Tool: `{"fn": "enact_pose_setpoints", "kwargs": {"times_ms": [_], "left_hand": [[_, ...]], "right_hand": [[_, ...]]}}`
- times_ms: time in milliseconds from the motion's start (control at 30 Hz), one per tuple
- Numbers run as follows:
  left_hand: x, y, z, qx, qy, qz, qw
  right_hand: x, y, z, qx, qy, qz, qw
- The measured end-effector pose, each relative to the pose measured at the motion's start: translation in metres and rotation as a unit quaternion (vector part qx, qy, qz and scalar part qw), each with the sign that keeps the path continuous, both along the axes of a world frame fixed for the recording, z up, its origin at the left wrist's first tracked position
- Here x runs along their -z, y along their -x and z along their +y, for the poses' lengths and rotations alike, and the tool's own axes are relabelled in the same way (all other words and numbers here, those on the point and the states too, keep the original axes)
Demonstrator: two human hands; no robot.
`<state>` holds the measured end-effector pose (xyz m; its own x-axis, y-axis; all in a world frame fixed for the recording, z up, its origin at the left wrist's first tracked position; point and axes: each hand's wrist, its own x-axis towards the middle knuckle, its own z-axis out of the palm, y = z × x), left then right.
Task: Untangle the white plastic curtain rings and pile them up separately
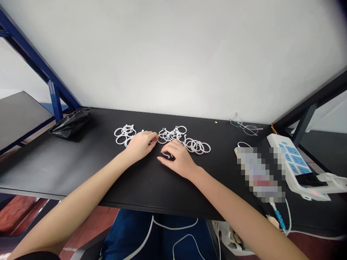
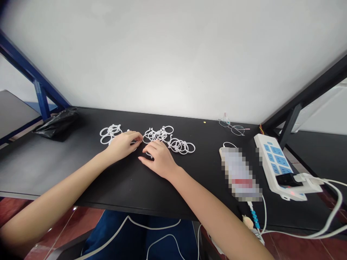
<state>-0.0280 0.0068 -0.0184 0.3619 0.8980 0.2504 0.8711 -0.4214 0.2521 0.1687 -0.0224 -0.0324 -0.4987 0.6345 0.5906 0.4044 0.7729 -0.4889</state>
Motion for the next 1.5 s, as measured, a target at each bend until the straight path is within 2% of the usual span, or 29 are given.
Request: {"fn": "enact_pose_setpoints", "kwargs": {"times_ms": [200,700,967,1500], "left_hand": [[0.0004,0.0017,0.001,-0.005,-0.004,0.003,1.0],[-0.0029,0.0011,0.0001,-0.009,-0.005,-0.004,1.0],[-0.006,-0.0022,-0.003,-0.007,-0.028,-0.016,0.999],[-0.0045,-0.002,-0.0023,-0.006,-0.02,-0.003,1.0]], "right_hand": [[0.0012,-0.0002,0.0001,-0.017,0.05,-0.056,0.997],[0.005,-0.0007,-0.0003,-0.024,0.098,0.006,0.995],[0.0088,0.0,0.0015,-0.021,0.077,0.029,0.996],[0.0055,0.0007,0.0019,0.003,0.034,0.087,0.996]]}}
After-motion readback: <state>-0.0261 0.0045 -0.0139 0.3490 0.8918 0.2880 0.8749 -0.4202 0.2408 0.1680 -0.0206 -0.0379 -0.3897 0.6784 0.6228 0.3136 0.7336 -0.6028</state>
